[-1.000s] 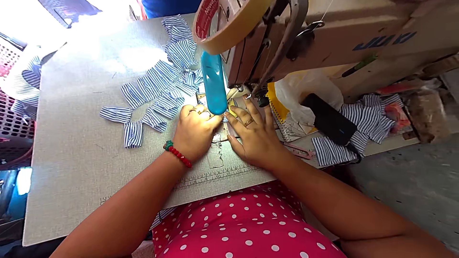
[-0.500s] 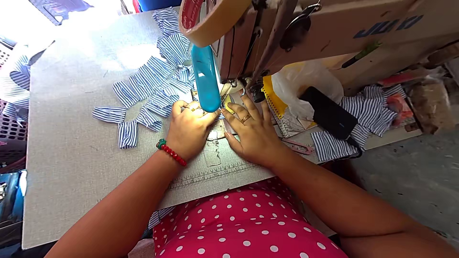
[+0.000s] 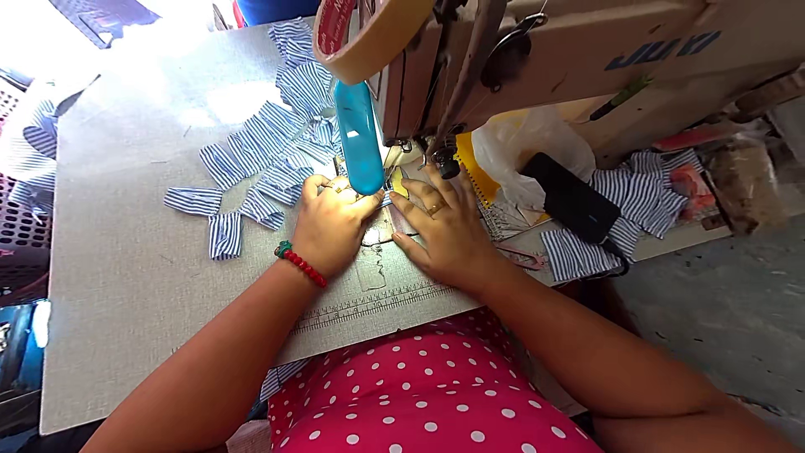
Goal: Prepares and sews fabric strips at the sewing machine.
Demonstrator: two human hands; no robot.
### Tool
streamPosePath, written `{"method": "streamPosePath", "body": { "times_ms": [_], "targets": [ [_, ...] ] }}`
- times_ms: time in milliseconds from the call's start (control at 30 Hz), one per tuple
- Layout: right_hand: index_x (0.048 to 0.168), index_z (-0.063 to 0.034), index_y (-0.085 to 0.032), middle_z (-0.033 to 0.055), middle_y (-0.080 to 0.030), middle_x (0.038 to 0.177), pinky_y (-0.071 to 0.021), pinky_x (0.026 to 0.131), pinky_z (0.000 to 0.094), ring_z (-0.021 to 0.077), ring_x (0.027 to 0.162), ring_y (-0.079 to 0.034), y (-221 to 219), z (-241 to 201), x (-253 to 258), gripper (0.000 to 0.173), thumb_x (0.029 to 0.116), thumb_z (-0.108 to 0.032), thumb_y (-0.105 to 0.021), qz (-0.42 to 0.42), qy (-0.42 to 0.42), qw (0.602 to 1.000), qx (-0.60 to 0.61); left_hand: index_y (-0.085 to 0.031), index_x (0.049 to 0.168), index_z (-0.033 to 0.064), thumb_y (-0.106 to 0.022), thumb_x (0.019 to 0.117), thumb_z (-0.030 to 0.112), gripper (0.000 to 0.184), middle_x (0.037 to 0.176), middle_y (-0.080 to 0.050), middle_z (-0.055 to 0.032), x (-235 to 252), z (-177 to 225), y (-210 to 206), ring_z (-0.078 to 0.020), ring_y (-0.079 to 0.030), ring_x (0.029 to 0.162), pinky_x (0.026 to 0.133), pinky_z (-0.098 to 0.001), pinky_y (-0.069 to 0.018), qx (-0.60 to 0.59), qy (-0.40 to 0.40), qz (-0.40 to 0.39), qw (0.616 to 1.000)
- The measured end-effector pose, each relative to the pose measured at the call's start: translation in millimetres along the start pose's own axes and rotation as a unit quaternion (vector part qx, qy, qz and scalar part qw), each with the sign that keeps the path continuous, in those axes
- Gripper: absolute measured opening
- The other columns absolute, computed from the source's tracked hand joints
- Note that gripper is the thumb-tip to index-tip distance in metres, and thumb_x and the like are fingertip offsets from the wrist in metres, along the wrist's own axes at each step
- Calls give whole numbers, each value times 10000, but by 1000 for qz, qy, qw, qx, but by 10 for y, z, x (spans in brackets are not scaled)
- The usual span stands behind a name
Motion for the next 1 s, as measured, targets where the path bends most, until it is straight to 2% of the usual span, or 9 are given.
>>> {"method": "streamPosePath", "body": {
  "times_ms": [100, 167, 233, 300, 333, 500, 600, 867, 1000],
  "targets": [
    [1290, -101, -697, 165, -638, 1340, -336, 1140, 608, 377, 1370, -493, 292, 220, -246, 388, 1029, -317, -508, 157, 2, 988, 3, -747, 1236, 222, -464, 1029, 170, 354, 1224, -736, -28, 8, -6, 11, -257, -666, 1151, 1045, -569, -359, -3, -1, -7, 1000],
    [1255, -42, -683, 221, -652, 1247, -438, 1037, 536, 394, 1239, -568, 518, 558, -512, 351, 1027, -272, -548, 253, -80, 961, -79, -750, 1234, 229, -462, 1022, 161, 364, 1193, -740, -35, 9, -11, 5, -260, -667, 1133, 1040, -572, -356, -4, 0, -8, 1000],
    [1378, -16, -562, 315, -535, 1367, -391, 1070, 604, 493, 1299, -491, 716, 997, -741, 498, 1047, -386, -523, 256, -216, 930, -151, -750, 1230, 242, -462, 1021, 161, 366, 1191, -741, -25, 8, -11, -3, -253, -668, 1130, 1041, -568, -362, 2, 0, -9, 1000],
    [1526, -38, -403, 306, -383, 1549, -306, 1147, 635, 505, 1428, -370, 791, 1447, -902, 703, 1038, -542, -447, 216, -323, 908, -157, -749, 1229, 244, -464, 1023, 162, 361, 1190, -742, -22, 8, -11, -7, -252, -672, 1113, 1035, -564, -363, 6, 0, -8, 1000],
    [1547, -43, -379, 298, -372, 1566, -289, 1159, 646, 501, 1445, -356, 788, 1615, -971, 739, 1039, -579, -411, 196, -347, 904, -153, -748, 1233, 245, -461, 1027, 167, 361, 1191, -743, -20, 5, -10, -10, -250, -675, 1105, 1038, -560, -363, 8, 0, -9, 1000],
    [1344, -47, -614, 270, -591, 1370, -392, 1068, 644, 467, 1318, -527, 736, 1782, -1085, 540, 1099, -445, -343, 188, -324, 915, -151, -748, 1231, 246, -455, 1034, 174, 361, 1199, -742, -13, 1, -15, -15, -238, -672, 1122, 1049, -554, -355, 6, 0, -7, 1000],
    [1221, -1, -675, 296, -646, 1250, -423, 982, 693, 503, 1225, -582, 676, 1823, -1087, 565, 1099, -429, -325, 155, -328, 922, -135, -749, 1228, 245, -457, 1034, 169, 359, 1182, -745, -16, 8, -17, -13, -239, -673, 1115, 1041, -555, -359, 3, -1, -2, 1000],
    [1207, -27, -676, 290, -644, 1248, -380, 1008, 721, 519, 1246, -554, 676, 1867, -1098, 591, 1093, -471, -302, 128, -346, 918, -146, -755, 1222, 246, -462, 1029, 155, 363, 1153, -751, -22, -8, -15, -9, -250, -671, 1104, 1027, -560, -353, 4, -13, 3, 1000],
    [1357, -45, -597, 285, -553, 1404, -343, 1087, 684, 502, 1342, -483, 793, 1790, -1076, 552, 1085, -454, -344, 163, -331, 913, -172, -750, 1229, 255, -458, 1023, 157, 371, 1199, -741, -6, -4, -18, 0, -245, -656, 1151, 1028, -559, -350, 2, -9, -10, 1000]
  ]
}}
Point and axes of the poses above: each hand's wrist, its own x-axis towards the middle knuckle, its own y-axis out of the back of the hand, z = x × y, the point moved 1 cm from there along x, towards the middle knuckle
